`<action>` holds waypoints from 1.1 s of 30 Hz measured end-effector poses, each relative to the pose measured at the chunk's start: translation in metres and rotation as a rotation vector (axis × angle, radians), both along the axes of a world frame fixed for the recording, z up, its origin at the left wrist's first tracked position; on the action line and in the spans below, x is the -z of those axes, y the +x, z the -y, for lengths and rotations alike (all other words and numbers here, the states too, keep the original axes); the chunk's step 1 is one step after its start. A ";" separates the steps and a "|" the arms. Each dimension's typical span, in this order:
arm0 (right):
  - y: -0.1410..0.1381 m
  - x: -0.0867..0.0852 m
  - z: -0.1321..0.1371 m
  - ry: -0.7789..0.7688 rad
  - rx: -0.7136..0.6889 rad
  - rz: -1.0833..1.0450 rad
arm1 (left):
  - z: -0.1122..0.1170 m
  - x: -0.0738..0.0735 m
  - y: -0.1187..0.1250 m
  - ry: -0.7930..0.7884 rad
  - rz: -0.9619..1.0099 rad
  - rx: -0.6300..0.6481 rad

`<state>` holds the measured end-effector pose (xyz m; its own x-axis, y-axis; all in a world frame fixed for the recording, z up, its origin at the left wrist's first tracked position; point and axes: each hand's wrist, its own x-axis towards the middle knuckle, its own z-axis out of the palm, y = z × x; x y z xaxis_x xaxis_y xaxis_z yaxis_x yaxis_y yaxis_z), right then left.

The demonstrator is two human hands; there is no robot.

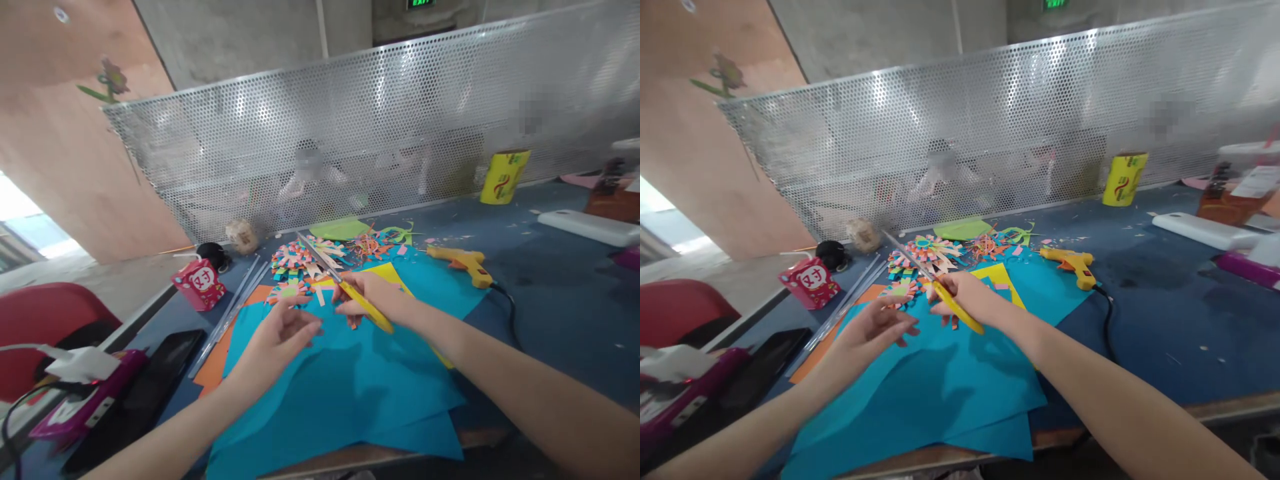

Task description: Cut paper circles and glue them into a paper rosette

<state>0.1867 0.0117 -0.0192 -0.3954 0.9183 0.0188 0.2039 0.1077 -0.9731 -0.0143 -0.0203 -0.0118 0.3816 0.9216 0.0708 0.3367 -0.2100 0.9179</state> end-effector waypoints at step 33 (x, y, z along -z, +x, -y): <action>-0.026 0.003 0.020 -0.167 0.287 0.045 | -0.013 0.015 0.007 -0.335 0.511 -0.027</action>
